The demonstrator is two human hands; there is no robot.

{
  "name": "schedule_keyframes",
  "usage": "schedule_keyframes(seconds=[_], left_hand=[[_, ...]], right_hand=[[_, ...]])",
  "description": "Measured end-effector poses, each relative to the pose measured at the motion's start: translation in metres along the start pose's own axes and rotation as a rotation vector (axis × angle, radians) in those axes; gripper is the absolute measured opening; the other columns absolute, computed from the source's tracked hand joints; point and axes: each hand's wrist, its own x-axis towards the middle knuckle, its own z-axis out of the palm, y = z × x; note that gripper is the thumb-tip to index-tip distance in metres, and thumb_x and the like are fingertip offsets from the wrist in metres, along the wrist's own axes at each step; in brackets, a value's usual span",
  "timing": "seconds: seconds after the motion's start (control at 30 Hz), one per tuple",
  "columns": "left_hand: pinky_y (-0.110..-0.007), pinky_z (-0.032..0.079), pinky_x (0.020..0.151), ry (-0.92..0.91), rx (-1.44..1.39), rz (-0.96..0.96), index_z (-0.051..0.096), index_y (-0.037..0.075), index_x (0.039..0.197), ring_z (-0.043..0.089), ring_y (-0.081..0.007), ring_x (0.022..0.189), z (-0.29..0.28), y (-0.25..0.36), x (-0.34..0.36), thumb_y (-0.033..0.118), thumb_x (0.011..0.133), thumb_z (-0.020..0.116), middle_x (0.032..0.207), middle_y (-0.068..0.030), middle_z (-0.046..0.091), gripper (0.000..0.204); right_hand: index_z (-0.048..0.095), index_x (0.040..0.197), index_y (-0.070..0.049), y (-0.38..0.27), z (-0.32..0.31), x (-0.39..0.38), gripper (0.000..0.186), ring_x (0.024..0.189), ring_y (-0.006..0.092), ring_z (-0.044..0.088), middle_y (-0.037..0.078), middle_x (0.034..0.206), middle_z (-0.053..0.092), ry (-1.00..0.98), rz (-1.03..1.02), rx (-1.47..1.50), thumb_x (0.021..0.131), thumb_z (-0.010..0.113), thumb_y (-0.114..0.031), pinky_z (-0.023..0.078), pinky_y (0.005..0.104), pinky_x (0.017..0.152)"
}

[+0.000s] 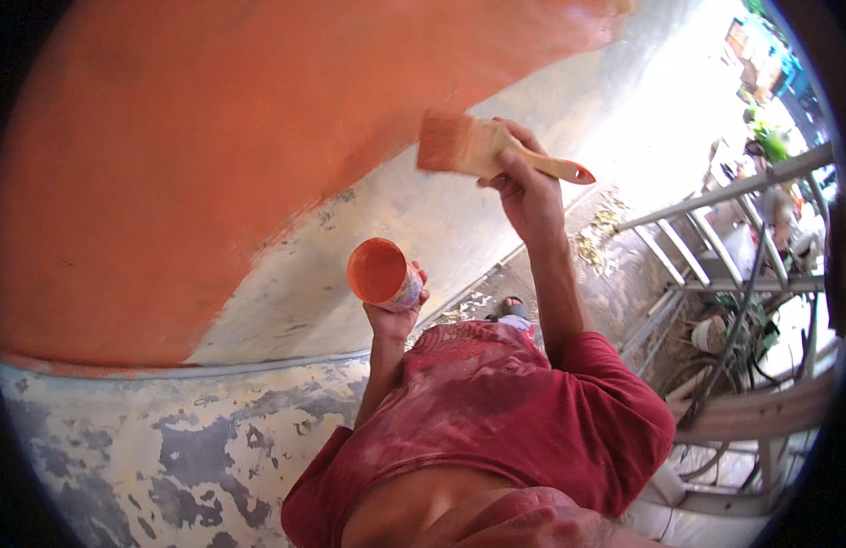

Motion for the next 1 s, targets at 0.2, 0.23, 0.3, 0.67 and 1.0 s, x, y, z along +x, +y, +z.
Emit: schedule_keyframes(seconds=[0.2,0.23,0.3,0.67,1.0], left_hand=[[-0.045,0.050,0.081,-0.080,0.066,0.153,0.054,0.013,0.128,0.050,-0.0383,0.116,-0.021,-0.019,0.023,0.048,0.085,0.061,0.129,-0.0193,0.054,0.057],[-0.044,0.049,0.081,-0.051,0.038,0.170,0.054,0.011,0.129,0.049,-0.0370,0.116,-0.022,-0.023,0.026,0.046,0.083,0.064,0.128,-0.0188,0.054,0.059],[-0.043,0.050,0.080,-0.029,0.018,0.166,0.054,0.011,0.130,0.050,-0.0355,0.114,-0.018,-0.033,0.037,0.045,0.082,0.066,0.126,-0.0183,0.054,0.060],[-0.042,0.051,0.079,0.002,0.022,0.147,0.055,0.011,0.129,0.049,-0.0336,0.116,0.014,-0.096,0.085,0.045,0.085,0.063,0.126,-0.0173,0.054,0.057],[-0.041,0.050,0.078,0.187,-0.005,0.145,0.055,0.012,0.129,0.050,-0.0317,0.114,0.012,-0.155,0.100,0.048,0.082,0.064,0.124,-0.0158,0.055,0.061]], right_hand=[[0.063,0.113,0.003,0.000,-0.001,0.025,0.034,0.091,0.0188,0.069,0.014,0.105,0.069,-0.513,-0.363,-0.617,0.081,0.073,-0.006,0.056,0.0304,0.074],[0.062,0.115,0.002,0.000,-0.011,0.034,0.037,0.087,0.0169,0.069,0.014,0.101,0.070,-0.508,-0.339,-0.613,0.082,0.074,-0.007,0.056,0.0304,0.074],[0.063,0.114,0.003,-0.013,-0.045,0.058,0.035,0.088,0.0180,0.068,0.014,0.102,0.070,-0.417,-0.449,-0.710,0.082,0.073,-0.006,0.056,0.0307,0.076],[0.062,0.116,0.005,-0.165,-0.287,0.242,0.027,0.090,0.0241,0.066,0.013,0.120,0.061,0.551,-0.904,-0.773,0.095,0.057,-0.012,0.057,0.0317,0.077],[0.067,0.112,-0.011,-0.029,-0.122,0.114,0.031,0.099,0.0302,0.066,0.010,0.108,0.068,-0.328,-0.836,-0.764,0.082,0.061,-0.006,0.054,0.0372,0.083]])
